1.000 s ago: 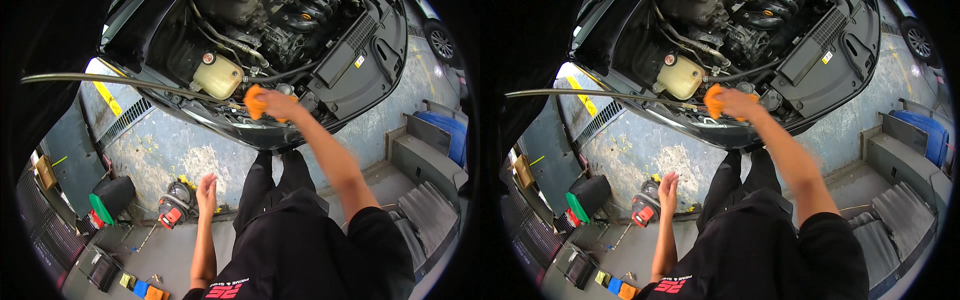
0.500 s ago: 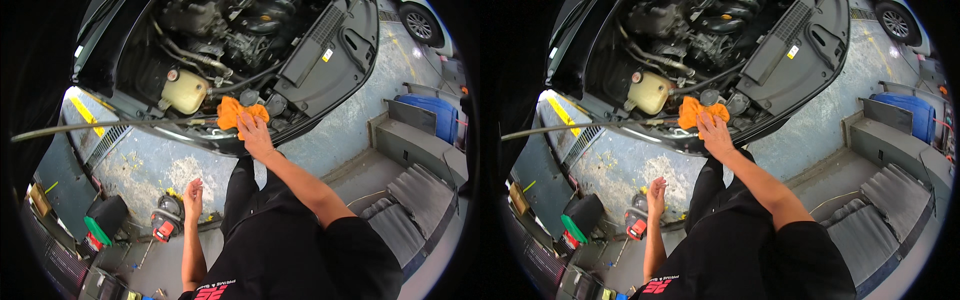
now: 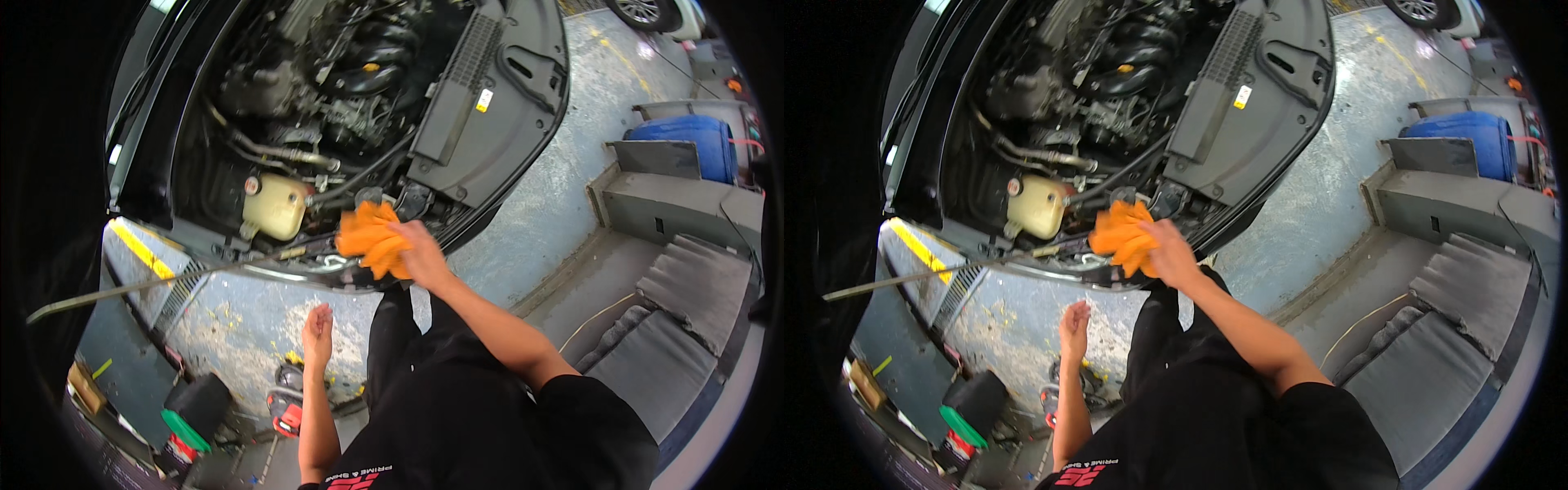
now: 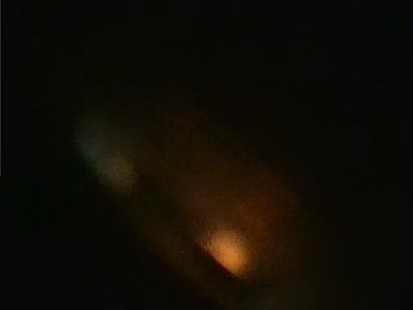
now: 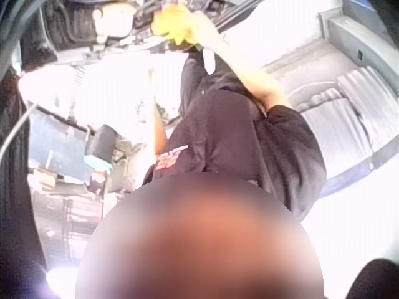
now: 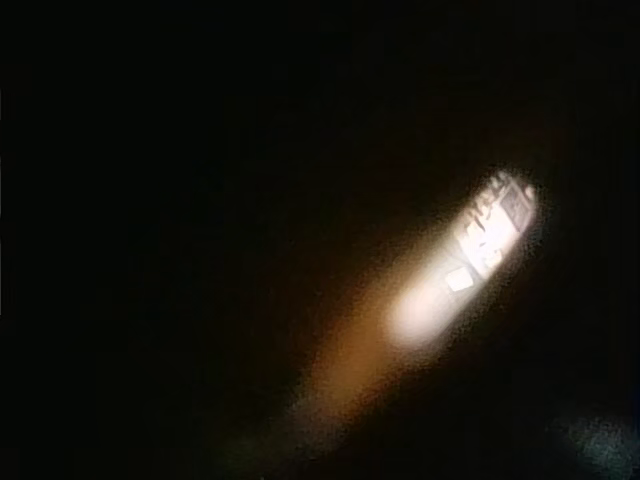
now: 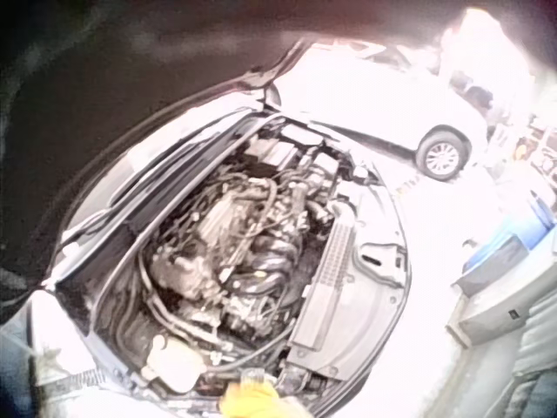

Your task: The person wipes the engine bay of a car with an orange microfiber cloth, then sprays a cleaning solution from a red bottle and continues wiping various components under the hood. The person moves around the front of the vehicle to reach different areas.

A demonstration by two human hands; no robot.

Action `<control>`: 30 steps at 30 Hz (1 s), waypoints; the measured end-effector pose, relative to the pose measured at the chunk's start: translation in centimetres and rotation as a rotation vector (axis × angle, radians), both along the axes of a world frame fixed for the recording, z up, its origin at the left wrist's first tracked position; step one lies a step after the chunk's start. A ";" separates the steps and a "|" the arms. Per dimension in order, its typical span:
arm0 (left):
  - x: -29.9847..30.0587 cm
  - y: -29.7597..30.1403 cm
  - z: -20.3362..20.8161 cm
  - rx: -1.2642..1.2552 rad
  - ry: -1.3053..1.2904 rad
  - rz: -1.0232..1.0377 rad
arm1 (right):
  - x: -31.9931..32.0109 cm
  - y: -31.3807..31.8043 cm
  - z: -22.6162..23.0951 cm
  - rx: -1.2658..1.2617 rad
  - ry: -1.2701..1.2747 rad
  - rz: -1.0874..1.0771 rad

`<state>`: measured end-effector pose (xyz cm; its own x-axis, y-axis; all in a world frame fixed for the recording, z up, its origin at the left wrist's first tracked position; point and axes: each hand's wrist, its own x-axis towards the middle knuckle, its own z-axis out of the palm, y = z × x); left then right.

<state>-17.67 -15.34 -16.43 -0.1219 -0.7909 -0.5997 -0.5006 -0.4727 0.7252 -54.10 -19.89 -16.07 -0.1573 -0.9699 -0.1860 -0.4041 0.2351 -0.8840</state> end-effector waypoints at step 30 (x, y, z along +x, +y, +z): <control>4.2 8.8 -5.2 0.269 -0.177 0.026 | -28.3 -13.7 -8.3 0.087 1.288 -0.131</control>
<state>-13.52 -6.49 -21.67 0.0211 -0.6027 -0.7977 -0.5932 -0.6498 0.4753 -82.41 -33.54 -24.34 -0.3613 -0.9261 0.1082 -0.9167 0.3741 0.1405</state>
